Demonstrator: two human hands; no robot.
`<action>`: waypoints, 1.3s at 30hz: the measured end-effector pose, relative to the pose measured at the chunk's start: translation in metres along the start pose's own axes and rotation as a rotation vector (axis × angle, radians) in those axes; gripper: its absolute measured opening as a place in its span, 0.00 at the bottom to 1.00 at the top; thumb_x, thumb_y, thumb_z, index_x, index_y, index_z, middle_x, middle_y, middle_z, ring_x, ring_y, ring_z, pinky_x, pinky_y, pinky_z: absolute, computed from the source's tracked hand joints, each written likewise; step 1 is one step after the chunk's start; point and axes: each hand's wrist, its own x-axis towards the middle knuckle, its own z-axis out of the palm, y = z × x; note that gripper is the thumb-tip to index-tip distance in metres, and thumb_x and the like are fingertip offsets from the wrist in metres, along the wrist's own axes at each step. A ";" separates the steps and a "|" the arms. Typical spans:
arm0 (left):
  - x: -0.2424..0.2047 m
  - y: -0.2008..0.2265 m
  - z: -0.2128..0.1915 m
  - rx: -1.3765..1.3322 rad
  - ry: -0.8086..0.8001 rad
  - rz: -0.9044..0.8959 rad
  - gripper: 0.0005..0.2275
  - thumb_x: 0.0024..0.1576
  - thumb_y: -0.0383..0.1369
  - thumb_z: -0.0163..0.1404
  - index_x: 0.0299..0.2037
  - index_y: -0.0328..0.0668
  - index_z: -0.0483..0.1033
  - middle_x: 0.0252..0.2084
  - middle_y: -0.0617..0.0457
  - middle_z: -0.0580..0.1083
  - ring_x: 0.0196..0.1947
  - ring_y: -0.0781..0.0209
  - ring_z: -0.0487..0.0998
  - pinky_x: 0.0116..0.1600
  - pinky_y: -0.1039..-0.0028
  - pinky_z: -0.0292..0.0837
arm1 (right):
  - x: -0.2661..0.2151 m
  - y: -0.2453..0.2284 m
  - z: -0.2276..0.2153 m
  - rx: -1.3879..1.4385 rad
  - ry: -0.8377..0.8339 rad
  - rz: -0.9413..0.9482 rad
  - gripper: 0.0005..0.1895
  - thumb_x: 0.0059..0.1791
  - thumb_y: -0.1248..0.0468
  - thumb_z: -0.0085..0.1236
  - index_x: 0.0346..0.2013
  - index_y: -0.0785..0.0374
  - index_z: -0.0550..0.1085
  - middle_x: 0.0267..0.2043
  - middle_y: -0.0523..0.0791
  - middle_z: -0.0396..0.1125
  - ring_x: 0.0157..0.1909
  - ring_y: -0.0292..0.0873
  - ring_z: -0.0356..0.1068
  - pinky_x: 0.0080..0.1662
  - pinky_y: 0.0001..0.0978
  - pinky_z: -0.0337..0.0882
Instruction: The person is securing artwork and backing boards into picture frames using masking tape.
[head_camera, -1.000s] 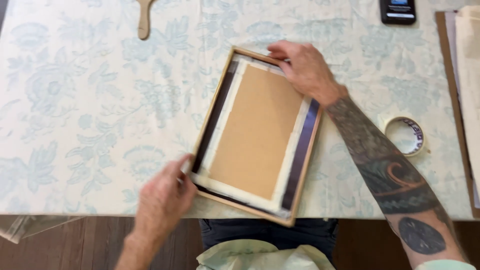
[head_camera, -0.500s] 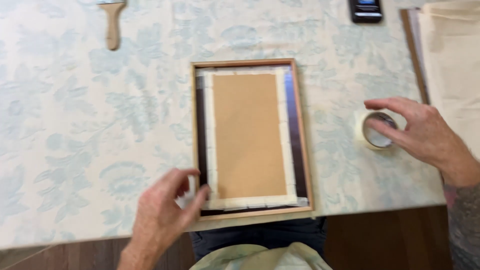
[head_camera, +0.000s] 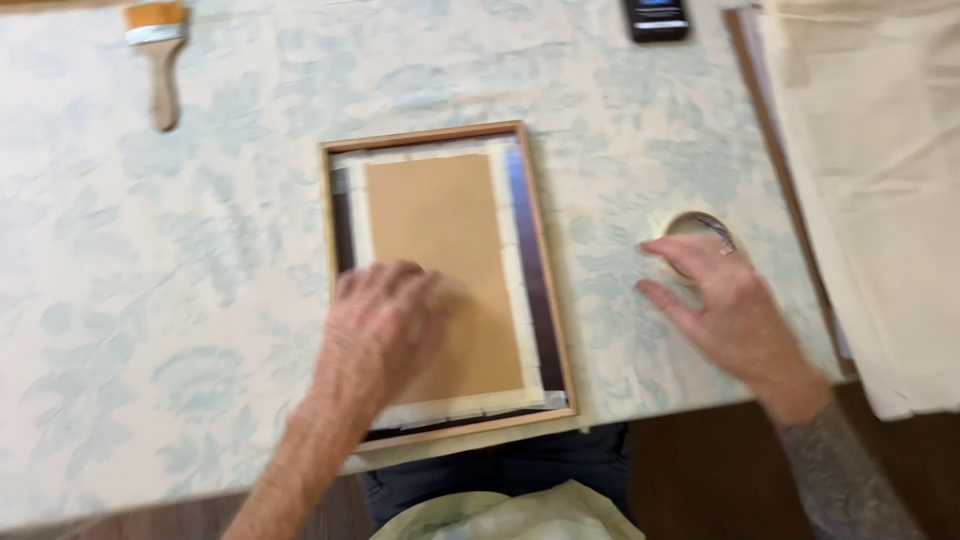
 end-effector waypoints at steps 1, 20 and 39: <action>-0.004 -0.018 -0.002 0.009 0.003 -0.022 0.15 0.63 0.43 0.50 0.57 0.54 0.77 0.53 0.50 0.76 0.48 0.53 0.76 0.57 0.49 0.69 | 0.013 -0.019 0.012 0.009 -0.005 -0.022 0.23 0.49 0.60 0.60 0.58 0.61 0.73 0.57 0.50 0.71 0.56 0.47 0.72 0.63 0.44 0.69; 0.021 -0.114 0.036 -0.044 0.469 -0.067 0.23 0.55 0.36 0.47 0.63 0.45 0.74 0.70 0.42 0.64 0.68 0.45 0.67 0.69 0.38 0.50 | 0.188 -0.146 0.153 -0.379 0.141 -0.452 0.25 0.48 0.56 0.49 0.60 0.52 0.75 0.42 0.44 0.57 0.53 0.48 0.59 0.58 0.48 0.55; 0.021 -0.113 0.038 -0.005 0.456 -0.077 0.22 0.58 0.35 0.43 0.64 0.45 0.72 0.71 0.41 0.63 0.67 0.43 0.67 0.69 0.36 0.48 | 0.216 -0.119 0.177 -0.405 0.164 -0.466 0.29 0.46 0.61 0.61 0.63 0.50 0.73 0.42 0.45 0.58 0.52 0.50 0.59 0.57 0.52 0.57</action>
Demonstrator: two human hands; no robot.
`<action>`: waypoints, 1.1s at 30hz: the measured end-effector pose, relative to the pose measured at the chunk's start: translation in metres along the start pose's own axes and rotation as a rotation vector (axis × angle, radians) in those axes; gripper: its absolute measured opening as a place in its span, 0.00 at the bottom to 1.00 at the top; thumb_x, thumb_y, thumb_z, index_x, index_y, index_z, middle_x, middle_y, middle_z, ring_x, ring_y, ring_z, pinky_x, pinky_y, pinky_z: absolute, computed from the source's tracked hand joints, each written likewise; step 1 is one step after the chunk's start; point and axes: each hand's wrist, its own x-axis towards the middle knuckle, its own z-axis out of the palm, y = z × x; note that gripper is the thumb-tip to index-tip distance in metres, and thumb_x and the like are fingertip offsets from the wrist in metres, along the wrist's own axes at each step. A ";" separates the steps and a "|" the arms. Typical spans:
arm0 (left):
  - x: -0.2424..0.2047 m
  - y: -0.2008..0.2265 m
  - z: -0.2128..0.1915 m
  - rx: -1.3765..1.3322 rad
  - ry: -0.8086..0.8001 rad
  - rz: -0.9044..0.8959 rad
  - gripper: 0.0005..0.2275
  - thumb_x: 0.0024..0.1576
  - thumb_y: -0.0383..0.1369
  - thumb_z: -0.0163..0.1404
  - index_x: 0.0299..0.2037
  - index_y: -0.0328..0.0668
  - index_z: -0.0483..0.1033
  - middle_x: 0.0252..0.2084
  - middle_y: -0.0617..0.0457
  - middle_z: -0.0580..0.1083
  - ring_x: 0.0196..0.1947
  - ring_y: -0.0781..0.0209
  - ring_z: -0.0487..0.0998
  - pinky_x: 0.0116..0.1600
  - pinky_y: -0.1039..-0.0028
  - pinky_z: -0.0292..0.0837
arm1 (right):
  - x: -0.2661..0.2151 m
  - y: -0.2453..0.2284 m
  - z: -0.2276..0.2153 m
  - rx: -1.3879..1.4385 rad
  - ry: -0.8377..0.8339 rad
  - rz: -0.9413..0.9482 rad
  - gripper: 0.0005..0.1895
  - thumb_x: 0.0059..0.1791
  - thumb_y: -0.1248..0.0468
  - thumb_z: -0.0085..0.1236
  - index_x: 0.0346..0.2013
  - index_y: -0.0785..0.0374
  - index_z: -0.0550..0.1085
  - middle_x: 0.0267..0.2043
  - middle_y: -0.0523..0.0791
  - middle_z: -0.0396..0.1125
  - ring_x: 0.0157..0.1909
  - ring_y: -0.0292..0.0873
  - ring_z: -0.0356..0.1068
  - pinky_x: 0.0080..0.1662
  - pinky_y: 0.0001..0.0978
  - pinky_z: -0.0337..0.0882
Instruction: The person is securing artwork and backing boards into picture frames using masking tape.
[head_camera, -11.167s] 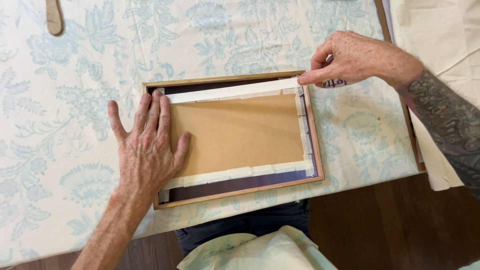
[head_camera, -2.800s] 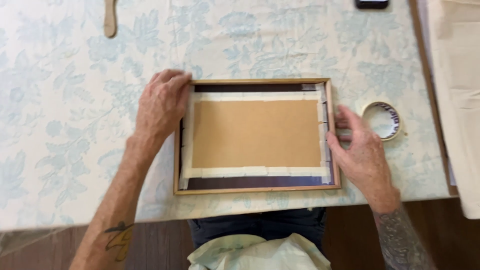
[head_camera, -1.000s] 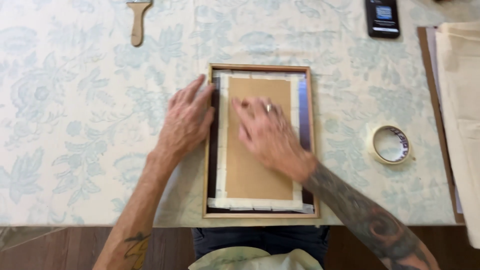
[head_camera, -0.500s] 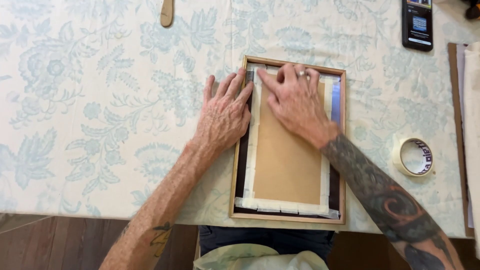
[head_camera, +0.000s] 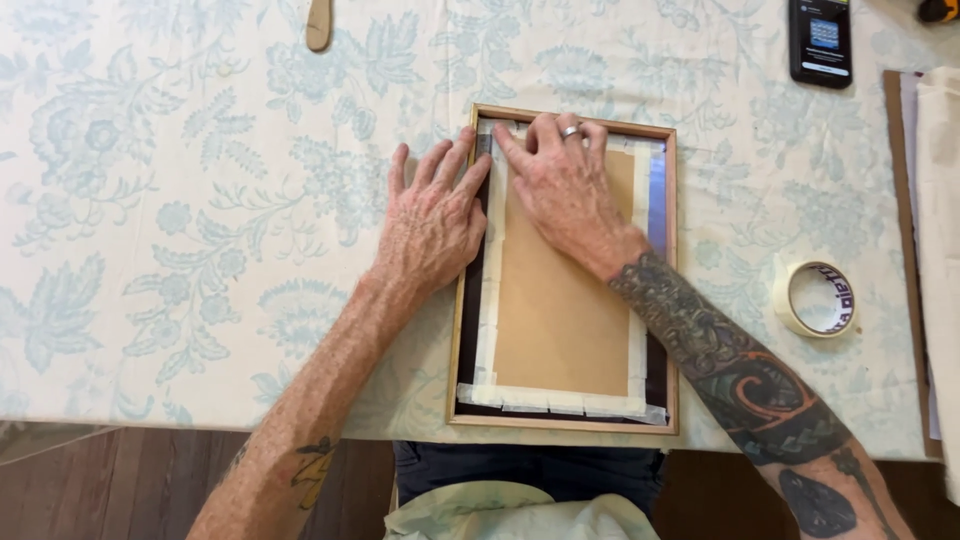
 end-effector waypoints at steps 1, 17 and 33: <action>0.000 0.001 0.002 -0.003 0.000 -0.001 0.22 0.58 0.35 0.43 0.64 0.45 0.72 0.71 0.41 0.63 0.67 0.43 0.67 0.69 0.36 0.48 | -0.008 -0.002 -0.006 -0.001 -0.003 0.000 0.29 0.46 0.61 0.61 0.63 0.50 0.73 0.42 0.45 0.58 0.52 0.50 0.59 0.57 0.52 0.57; 0.005 0.004 -0.010 0.050 -0.041 0.005 0.22 0.56 0.32 0.43 0.63 0.45 0.72 0.71 0.44 0.64 0.68 0.45 0.65 0.70 0.35 0.47 | -0.135 -0.096 -0.108 0.098 -0.195 -0.294 0.30 0.45 0.72 0.55 0.62 0.60 0.68 0.48 0.48 0.62 0.51 0.48 0.62 0.55 0.51 0.62; 0.052 0.003 0.008 0.176 -0.058 -0.062 0.17 0.66 0.42 0.43 0.54 0.36 0.76 0.58 0.40 0.69 0.63 0.44 0.66 0.69 0.35 0.50 | -0.273 0.078 -0.161 -0.054 -0.169 0.458 0.21 0.50 0.59 0.60 0.58 0.54 0.77 0.60 0.45 0.71 0.60 0.49 0.70 0.64 0.64 0.64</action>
